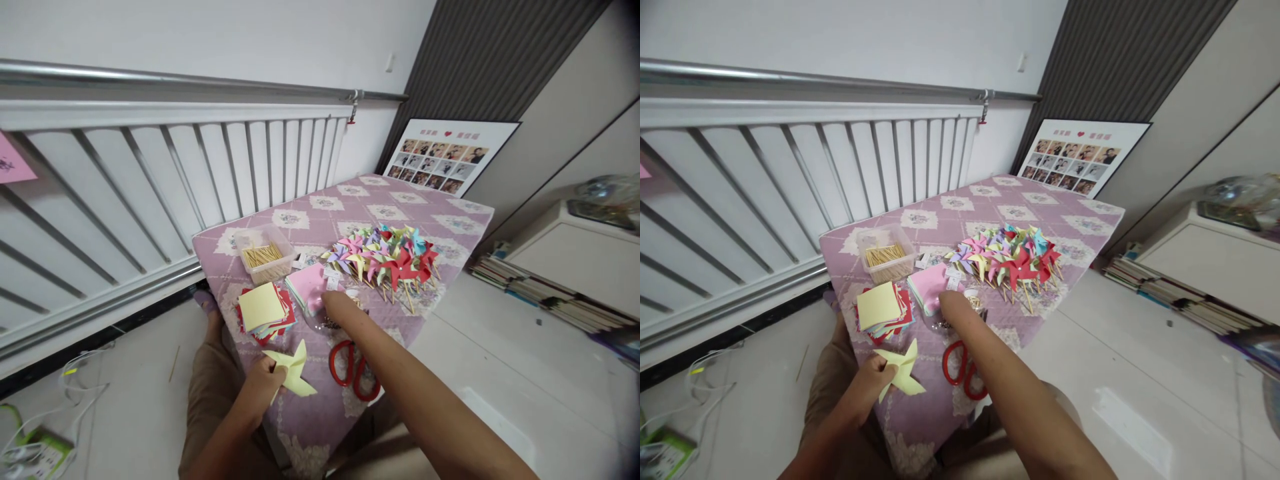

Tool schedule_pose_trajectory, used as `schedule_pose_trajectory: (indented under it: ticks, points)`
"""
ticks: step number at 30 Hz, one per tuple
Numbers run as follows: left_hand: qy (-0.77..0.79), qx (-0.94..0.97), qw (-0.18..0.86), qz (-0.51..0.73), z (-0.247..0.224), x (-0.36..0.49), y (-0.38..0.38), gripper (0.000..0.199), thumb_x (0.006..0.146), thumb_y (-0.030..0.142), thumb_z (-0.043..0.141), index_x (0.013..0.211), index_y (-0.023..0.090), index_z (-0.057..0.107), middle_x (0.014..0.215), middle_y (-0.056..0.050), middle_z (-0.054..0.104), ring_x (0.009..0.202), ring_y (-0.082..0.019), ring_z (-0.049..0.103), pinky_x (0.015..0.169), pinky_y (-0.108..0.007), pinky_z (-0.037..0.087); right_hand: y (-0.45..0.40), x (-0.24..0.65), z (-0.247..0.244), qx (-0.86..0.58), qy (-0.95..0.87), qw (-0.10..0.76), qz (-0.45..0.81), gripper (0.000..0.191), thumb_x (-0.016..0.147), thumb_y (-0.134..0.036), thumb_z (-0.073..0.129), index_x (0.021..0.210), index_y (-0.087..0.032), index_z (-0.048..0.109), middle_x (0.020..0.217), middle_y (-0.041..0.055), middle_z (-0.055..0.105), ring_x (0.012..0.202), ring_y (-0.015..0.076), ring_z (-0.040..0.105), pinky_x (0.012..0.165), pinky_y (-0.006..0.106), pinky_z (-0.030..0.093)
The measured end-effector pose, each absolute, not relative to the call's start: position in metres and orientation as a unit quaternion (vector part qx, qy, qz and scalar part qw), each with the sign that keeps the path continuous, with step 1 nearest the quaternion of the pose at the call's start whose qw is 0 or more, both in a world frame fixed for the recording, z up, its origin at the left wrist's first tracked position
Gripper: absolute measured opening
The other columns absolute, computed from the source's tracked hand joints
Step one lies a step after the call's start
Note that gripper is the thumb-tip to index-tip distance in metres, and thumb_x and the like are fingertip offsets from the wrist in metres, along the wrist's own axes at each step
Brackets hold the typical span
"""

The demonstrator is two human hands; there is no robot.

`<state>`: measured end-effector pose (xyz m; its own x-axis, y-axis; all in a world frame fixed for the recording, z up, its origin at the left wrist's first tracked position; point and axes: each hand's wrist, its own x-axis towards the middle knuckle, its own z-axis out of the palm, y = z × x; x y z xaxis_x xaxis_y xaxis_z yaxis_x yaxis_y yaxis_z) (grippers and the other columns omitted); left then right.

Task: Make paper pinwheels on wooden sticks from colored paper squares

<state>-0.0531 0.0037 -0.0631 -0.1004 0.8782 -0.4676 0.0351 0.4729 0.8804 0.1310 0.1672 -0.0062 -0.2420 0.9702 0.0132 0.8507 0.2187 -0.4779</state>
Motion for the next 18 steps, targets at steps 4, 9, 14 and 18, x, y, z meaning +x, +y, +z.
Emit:
schedule_pose_trajectory:
  ticks: [4,9,14,18]
  points:
    - [0.645,0.346,0.566,0.38,-0.064,-0.053,0.003,0.01,0.064,0.027,0.061,0.062,0.017,0.06,0.05,0.002,0.057,0.045,-0.012,0.047,0.047,-0.024,0.035,0.149,0.137,0.019,-0.577,-0.783,0.124,0.197,0.013,0.085,-0.022,0.065,0.096,-0.014,0.065,0.092,0.0046,0.067,0.082,0.0176,0.063,0.075,0.033,0.051]
    - [0.628,0.315,0.582,0.41,-0.068,-0.056,0.002,0.015,0.065,0.029,0.061,0.069,0.015,0.062,0.057,0.001,0.059,0.048,-0.011,0.049,0.048,-0.024,0.037,0.089,0.141,0.03,-0.537,-0.797,0.177,0.214,0.012,0.079,-0.01,0.056,0.08,-0.018,0.065,0.073,-0.0006,0.065,0.066,0.0131,0.058,0.062,0.022,0.041]
    - [0.565,0.232,0.627,0.484,-0.067,-0.057,0.002,0.024,0.061,0.033,0.067,0.074,0.013,0.062,0.063,0.0,0.061,0.051,-0.011,0.05,0.05,-0.024,0.04,0.036,0.135,-0.017,-0.53,-0.788,0.207,0.234,0.021,0.072,-0.001,0.05,0.068,-0.018,0.063,0.071,0.001,0.065,0.067,0.0139,0.058,0.062,0.021,0.041]
    - [0.556,0.215,0.624,0.506,-0.064,-0.049,0.01,0.028,0.061,0.033,0.067,0.082,0.015,0.061,0.071,-0.001,0.062,0.057,-0.012,0.054,0.054,-0.024,0.042,0.018,0.126,-0.049,-0.536,-0.779,0.23,0.231,0.022,0.075,-0.003,0.05,0.065,-0.018,0.062,0.071,0.004,0.062,0.066,0.0156,0.057,0.062,0.024,0.043]
